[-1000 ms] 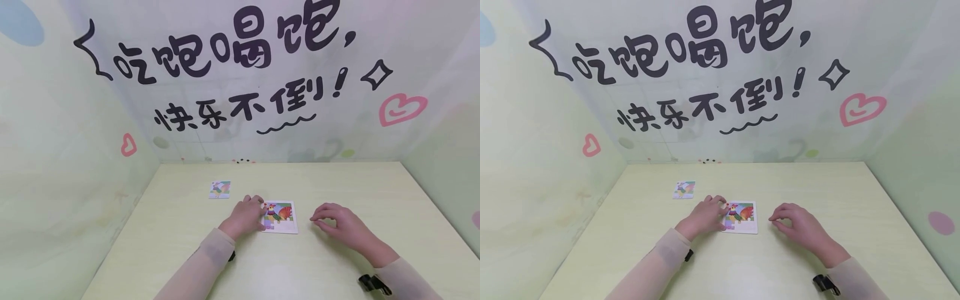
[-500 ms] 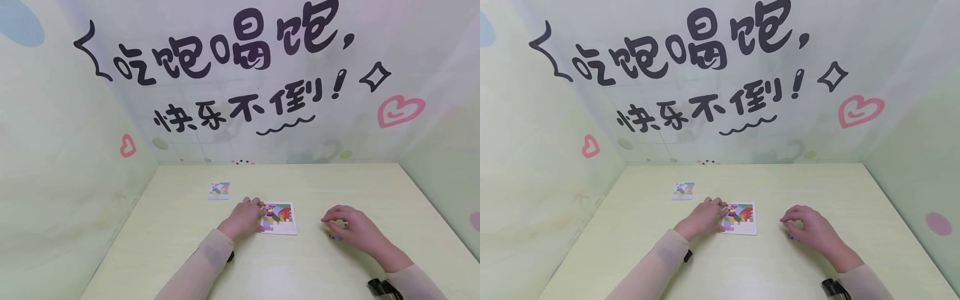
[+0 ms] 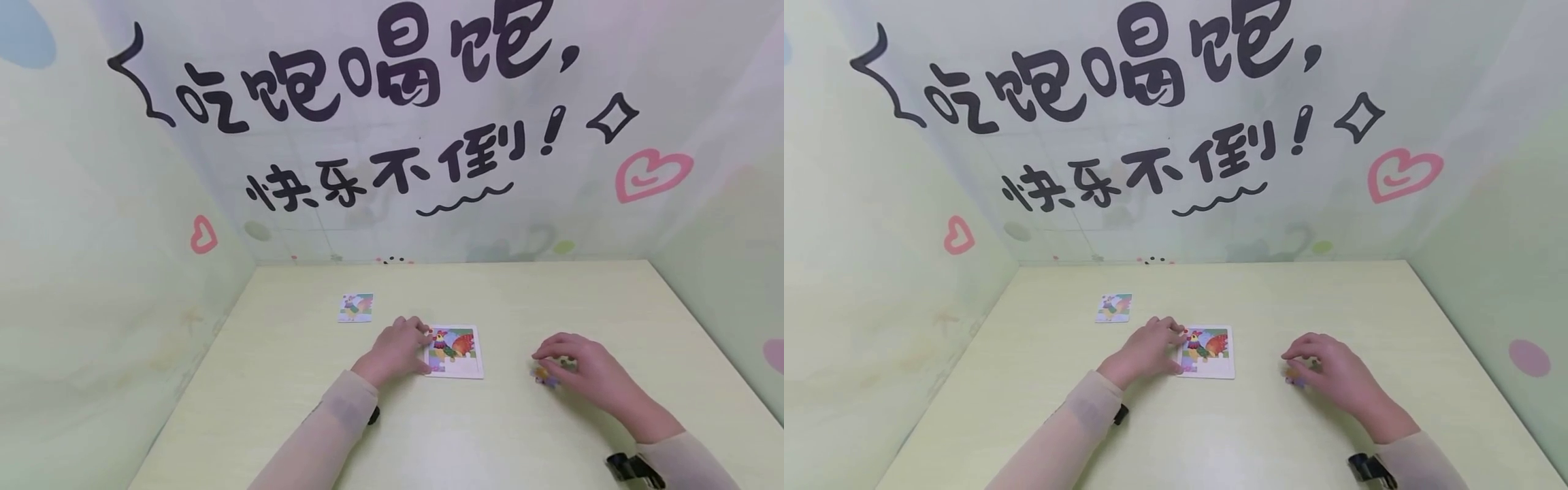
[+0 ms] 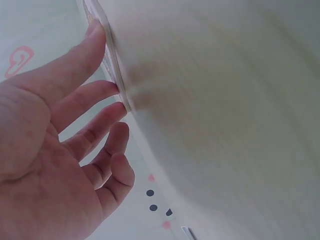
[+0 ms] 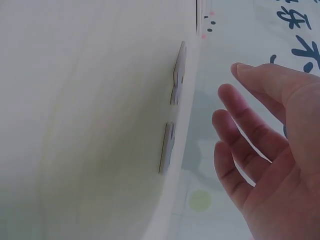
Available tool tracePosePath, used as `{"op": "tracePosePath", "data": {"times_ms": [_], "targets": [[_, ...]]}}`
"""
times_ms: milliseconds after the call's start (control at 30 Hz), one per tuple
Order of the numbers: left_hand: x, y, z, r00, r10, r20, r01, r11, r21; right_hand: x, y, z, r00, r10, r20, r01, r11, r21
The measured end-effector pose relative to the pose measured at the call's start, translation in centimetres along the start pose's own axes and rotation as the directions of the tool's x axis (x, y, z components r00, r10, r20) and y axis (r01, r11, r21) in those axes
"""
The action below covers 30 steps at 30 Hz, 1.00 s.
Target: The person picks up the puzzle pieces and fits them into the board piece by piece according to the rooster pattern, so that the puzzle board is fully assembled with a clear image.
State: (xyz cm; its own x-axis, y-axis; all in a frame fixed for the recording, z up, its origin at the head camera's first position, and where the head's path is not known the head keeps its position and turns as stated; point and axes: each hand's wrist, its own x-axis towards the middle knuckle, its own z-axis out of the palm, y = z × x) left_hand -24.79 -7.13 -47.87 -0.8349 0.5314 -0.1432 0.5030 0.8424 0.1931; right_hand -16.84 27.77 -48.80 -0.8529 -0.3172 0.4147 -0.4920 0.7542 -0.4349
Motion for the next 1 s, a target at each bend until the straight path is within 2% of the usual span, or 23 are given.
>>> {"op": "tracePosePath", "data": {"times_ms": [267,467,633,833,1000], "targets": [[0.2,-0.4,0.2,1.0,-0.006,-0.027,0.006,1.0,-0.017,0.0,0.6,-0.5,0.993,0.085,0.081,-0.082,0.996,-0.031],[0.3,-0.2,0.3,1.0,-0.009,-0.01,0.009,1.0,-0.027,0.0,0.8,-0.5,0.961,0.175,0.215,-0.176,0.984,-0.014],[0.4,-0.2,0.1,1.0,-0.014,0.009,0.014,1.0,-0.02,-0.3,1.2,-0.5,0.959,0.136,0.248,-0.133,0.991,-0.029],[0.2,0.1,-0.3,0.999,-0.022,0.023,0.023,1.0,-0.02,-0.6,1.4,-0.8,0.97,0.073,0.232,-0.064,0.997,-0.049],[0.1,0.3,-0.4,0.999,-0.04,0.032,0.042,0.998,-0.047,-0.6,1.7,-0.8,0.969,0.055,0.243,-0.046,0.998,-0.041]]}}
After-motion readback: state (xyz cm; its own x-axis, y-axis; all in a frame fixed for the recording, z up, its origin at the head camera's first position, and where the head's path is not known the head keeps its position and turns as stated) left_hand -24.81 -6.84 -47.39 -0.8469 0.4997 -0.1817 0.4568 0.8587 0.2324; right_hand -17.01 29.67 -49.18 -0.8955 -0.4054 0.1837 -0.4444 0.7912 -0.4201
